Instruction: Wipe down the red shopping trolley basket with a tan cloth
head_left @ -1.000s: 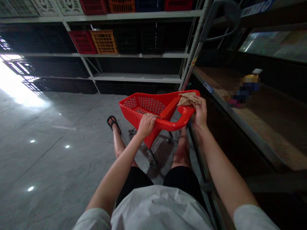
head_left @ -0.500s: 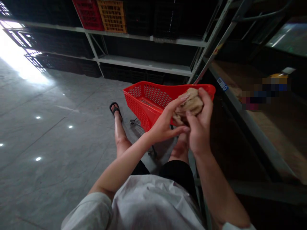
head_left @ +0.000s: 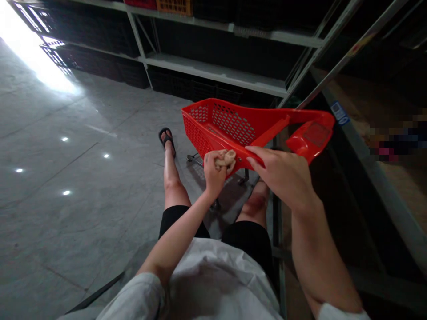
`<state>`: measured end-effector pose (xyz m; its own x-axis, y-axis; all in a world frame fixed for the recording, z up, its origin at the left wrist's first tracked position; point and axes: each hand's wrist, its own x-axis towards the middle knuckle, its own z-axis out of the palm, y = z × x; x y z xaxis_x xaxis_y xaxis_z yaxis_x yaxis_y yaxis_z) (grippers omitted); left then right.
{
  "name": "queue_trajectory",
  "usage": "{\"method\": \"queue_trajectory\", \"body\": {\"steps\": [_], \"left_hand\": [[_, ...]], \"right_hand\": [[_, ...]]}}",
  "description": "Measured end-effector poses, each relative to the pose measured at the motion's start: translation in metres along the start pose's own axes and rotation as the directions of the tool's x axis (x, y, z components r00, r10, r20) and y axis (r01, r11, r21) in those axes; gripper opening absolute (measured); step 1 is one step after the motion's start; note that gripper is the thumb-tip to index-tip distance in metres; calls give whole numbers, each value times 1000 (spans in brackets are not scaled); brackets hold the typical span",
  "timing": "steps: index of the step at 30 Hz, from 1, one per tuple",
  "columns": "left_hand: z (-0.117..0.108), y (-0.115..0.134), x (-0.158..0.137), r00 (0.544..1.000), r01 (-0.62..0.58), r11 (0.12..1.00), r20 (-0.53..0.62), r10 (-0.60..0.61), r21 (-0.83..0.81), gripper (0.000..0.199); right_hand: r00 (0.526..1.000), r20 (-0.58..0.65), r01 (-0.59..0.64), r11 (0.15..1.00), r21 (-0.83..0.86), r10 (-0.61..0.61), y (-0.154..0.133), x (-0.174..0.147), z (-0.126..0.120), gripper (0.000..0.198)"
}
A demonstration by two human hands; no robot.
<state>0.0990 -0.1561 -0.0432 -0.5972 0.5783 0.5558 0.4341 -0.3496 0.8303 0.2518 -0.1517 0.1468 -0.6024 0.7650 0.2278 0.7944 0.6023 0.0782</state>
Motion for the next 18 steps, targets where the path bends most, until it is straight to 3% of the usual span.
{"method": "queue_trajectory", "body": {"steps": [3, 5, 8, 10, 14, 16, 18], "left_hand": [[20, 47, 39, 968, -245, 967, 29, 247, -76, 12], [31, 60, 52, 902, -402, 911, 131, 411, -90, 17], [33, 40, 51, 750, -581, 809, 328, 575, -91, 31], [23, 6, 52, 707, -624, 781, 410, 576, -23, 36], [-19, -64, 95, 822, -481, 840, 463, 332, 251, 33], [-35, -87, 127, 846, -412, 874, 465, 262, 257, 23], [-38, -93, 150, 870, -359, 901, 438, 227, 245, 18]], "right_hand": [[998, 64, 27, 998, -48, -24, 14, 4, 0, 31], [995, 91, 35, 998, -57, -30, 25, 4, 1, 31], [996, 72, 58, 998, 2, -58, 44, -3, 4, 34], [998, 45, 49, 997, 57, -52, 60, -10, 6, 37], [998, 46, -40, 990, 132, 34, 94, -19, 7, 37], [996, 58, -73, 984, 161, 65, 107, -19, 7, 35], [996, 60, -81, 983, 166, 72, 111, -17, 9, 36]]}}
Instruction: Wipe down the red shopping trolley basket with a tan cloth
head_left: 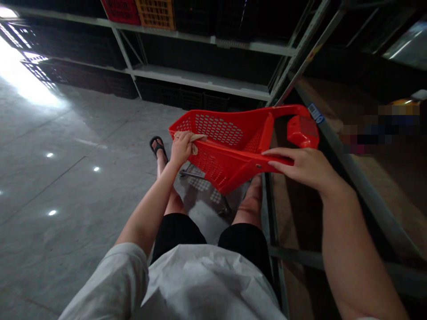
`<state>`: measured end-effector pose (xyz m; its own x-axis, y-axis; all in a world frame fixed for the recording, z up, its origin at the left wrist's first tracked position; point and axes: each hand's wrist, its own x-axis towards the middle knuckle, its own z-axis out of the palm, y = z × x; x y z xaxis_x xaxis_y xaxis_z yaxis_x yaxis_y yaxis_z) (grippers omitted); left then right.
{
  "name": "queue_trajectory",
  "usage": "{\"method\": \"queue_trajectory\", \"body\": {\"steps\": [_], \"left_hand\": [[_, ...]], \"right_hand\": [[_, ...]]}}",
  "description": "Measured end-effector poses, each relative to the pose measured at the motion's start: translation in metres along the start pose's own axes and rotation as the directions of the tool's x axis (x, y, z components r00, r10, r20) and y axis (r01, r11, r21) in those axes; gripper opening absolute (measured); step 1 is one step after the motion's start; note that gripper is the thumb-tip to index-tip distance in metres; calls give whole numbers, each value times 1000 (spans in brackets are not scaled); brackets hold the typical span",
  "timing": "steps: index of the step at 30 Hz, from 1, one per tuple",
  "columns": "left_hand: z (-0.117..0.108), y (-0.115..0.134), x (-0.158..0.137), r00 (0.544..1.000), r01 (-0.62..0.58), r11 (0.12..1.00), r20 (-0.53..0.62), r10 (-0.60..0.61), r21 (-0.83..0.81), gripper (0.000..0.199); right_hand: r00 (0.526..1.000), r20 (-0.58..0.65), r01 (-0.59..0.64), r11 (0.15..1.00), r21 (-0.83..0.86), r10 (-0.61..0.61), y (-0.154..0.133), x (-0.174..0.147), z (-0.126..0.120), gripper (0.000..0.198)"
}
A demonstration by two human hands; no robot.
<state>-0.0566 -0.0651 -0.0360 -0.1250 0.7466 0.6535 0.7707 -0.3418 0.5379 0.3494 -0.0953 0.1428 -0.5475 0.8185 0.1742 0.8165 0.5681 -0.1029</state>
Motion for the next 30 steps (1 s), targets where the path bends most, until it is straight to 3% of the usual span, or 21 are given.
{"method": "queue_trajectory", "body": {"steps": [3, 8, 11, 14, 17, 20, 22, 24, 26, 30], "left_hand": [[19, 31, 13, 1000, 20, 1000, -22, -20, -6, 20], [81, 167, 2, 988, -63, 998, 142, 65, -15, 23], [85, 213, -6, 983, -72, 995, 162, 83, -74, 28], [69, 212, -8, 966, -132, 977, 200, 165, -167, 26], [57, 201, 6, 917, -171, 919, 284, 280, -355, 24], [62, 202, 36, 810, -158, 848, 425, 404, -505, 22], [76, 207, 59, 732, -188, 833, 492, 472, -520, 19], [96, 208, 84, 686, -234, 837, 526, 503, -495, 19], [121, 202, 110, 696, -266, 859, 530, 484, -437, 19], [174, 173, 167, 811, -224, 927, 470, 349, -301, 14]], "right_hand": [[1000, -25, 0, 998, -58, -1, -9, 7, 7, 38], [987, -151, -86, 980, -177, 59, -31, 15, 22, 28], [972, -226, -114, 976, -185, 71, -27, 11, 25, 27], [971, -237, -55, 980, -194, 8, -18, -2, 26, 28], [962, -258, 40, 983, -182, -87, -13, -17, 29, 29], [940, -307, 110, 985, -135, -147, -13, -25, 32, 30], [929, -330, 146, 985, -92, -168, -13, -28, 33, 31], [919, -347, 179, 982, -51, -186, -12, -30, 34, 32], [911, -363, 204, 979, -14, -195, -11, -31, 36, 33], [895, -398, 244, 968, 62, -200, -10, -35, 42, 35]]}}
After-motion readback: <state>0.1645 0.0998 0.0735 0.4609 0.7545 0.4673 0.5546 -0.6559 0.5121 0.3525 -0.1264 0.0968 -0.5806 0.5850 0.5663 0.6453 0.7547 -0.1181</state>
